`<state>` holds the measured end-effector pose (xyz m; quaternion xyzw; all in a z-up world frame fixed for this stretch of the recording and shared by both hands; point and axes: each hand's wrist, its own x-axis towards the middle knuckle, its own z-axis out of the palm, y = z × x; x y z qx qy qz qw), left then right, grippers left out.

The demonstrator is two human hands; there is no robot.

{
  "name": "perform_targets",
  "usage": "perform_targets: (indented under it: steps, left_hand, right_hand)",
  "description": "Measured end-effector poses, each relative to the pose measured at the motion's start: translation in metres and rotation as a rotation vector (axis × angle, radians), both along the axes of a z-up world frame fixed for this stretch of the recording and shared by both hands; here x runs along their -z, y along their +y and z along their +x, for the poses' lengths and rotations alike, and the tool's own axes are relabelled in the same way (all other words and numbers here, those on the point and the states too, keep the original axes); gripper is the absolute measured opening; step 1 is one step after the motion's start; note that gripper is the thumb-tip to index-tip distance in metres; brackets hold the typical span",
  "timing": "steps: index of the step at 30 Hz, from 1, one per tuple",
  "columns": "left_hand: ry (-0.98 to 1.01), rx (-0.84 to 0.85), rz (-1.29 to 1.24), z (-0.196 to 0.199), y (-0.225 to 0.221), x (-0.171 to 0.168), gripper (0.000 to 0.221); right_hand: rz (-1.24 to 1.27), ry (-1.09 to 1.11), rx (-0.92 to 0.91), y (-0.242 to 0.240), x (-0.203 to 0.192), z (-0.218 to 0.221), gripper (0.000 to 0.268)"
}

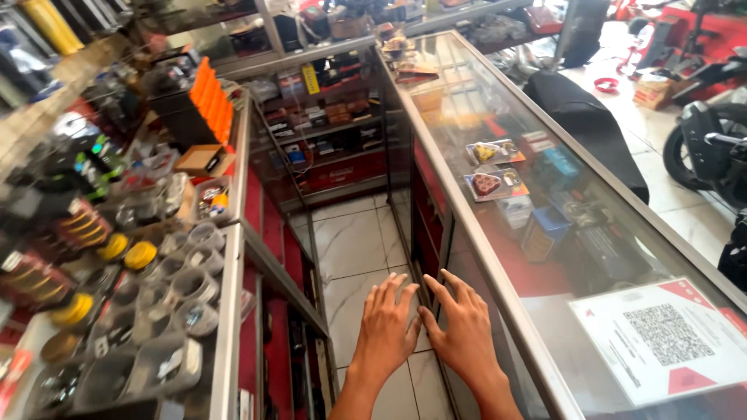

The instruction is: The person removes several packages of motorcycle roller weights from a wire display rack by hand, moves them to a glass display counter, and later returns them to the rack one by one. They handle other packaged components while moving through the shop.

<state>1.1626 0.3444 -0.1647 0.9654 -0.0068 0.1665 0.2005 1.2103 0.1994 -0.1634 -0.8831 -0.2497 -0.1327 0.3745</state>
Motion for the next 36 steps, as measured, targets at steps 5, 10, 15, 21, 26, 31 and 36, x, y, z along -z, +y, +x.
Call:
perform_targets:
  steps: [5,10,15,21,26,31,36]
  left_hand:
    - [0.002,0.04,-0.026,0.037,0.019,0.008,0.059]
    - [-0.006,0.091,-0.071,0.083,0.049,0.014,0.055]
    - [-0.037,0.13,-0.111,0.137,0.09,0.004,0.055]
    - [-0.079,0.177,-0.145,0.187,0.146,-0.001,0.051]
    - [-0.078,0.224,-0.157,0.225,0.177,0.003,0.048]
    - [-0.036,0.35,-0.204,0.267,0.181,0.013,0.049]
    - [-0.087,0.463,-0.236,0.32,0.174,0.02,0.05]
  right_hand:
    - [-0.03,0.016,0.022,0.016,0.007,0.031,0.056]
    - [-0.071,-0.018,0.061,0.043,0.009,0.065,0.057]
    - [-0.115,-0.036,0.107,0.081,-0.002,0.115,0.057]
    - [-0.153,-0.041,0.168,0.133,-0.007,0.162,0.057]
    - [-0.159,-0.039,0.225,0.157,-0.002,0.19,0.055]
    - [-0.132,-0.036,0.338,0.157,0.003,0.217,0.052]
    - [-0.047,-0.034,0.468,0.149,0.011,0.256,0.048]
